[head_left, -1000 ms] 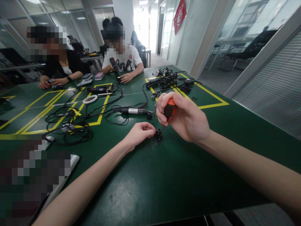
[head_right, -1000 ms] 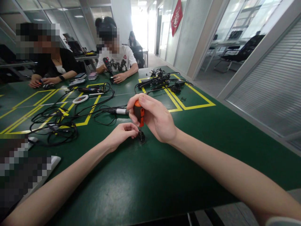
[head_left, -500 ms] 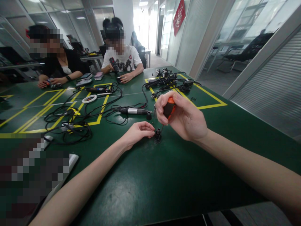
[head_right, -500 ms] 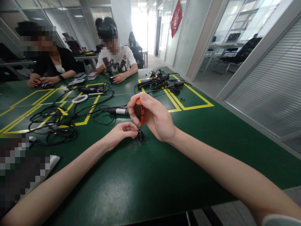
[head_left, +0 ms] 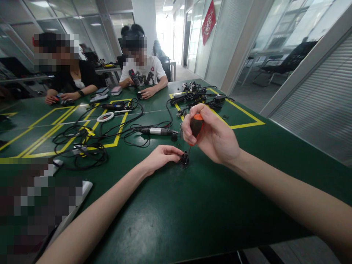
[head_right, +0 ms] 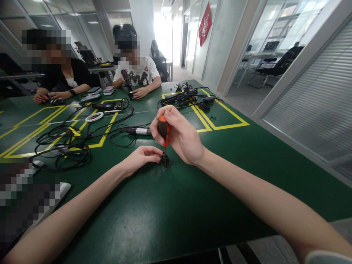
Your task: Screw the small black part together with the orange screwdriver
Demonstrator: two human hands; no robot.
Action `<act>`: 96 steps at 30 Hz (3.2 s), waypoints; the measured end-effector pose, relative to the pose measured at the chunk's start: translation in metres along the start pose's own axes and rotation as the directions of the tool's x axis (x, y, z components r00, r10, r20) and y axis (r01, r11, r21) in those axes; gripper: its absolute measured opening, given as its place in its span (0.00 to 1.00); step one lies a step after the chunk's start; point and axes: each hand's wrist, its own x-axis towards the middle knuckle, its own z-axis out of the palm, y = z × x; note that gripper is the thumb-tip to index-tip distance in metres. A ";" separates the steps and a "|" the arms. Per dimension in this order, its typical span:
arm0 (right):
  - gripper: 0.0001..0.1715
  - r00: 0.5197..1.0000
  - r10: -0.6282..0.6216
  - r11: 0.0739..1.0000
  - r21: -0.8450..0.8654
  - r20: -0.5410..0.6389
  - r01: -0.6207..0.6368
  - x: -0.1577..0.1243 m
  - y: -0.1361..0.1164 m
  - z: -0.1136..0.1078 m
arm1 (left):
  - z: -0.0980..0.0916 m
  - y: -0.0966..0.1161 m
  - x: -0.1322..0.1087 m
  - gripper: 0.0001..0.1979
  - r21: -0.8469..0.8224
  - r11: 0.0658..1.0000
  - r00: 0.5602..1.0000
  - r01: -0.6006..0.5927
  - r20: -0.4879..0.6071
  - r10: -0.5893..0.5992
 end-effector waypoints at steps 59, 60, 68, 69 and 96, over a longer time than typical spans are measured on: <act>0.15 1.000 0.031 0.993 0.117 0.006 -0.031 -0.003 0.004 0.005 | -0.012 -0.004 0.000 0.14 0.068 0.994 0.993 -0.083 0.092 0.076; 0.15 0.999 0.036 0.993 0.117 0.003 -0.036 -0.004 0.004 0.005 | -0.012 -0.004 0.000 0.15 0.070 0.994 0.992 -0.083 0.097 0.076; 0.15 0.999 0.043 0.997 0.063 0.000 -0.043 -0.005 0.004 0.004 | -0.014 -0.004 -0.001 0.15 0.136 0.982 0.987 -0.128 0.117 0.113; 0.14 0.999 0.037 0.997 0.064 -0.003 -0.036 -0.005 0.004 0.005 | -0.014 -0.004 -0.001 0.15 0.137 0.982 0.986 -0.130 0.118 0.114; 0.18 0.998 0.042 0.998 0.044 -0.052 -0.040 -0.004 0.003 0.007 | -0.012 -0.002 0.000 0.10 0.144 0.982 0.988 -0.127 0.111 0.111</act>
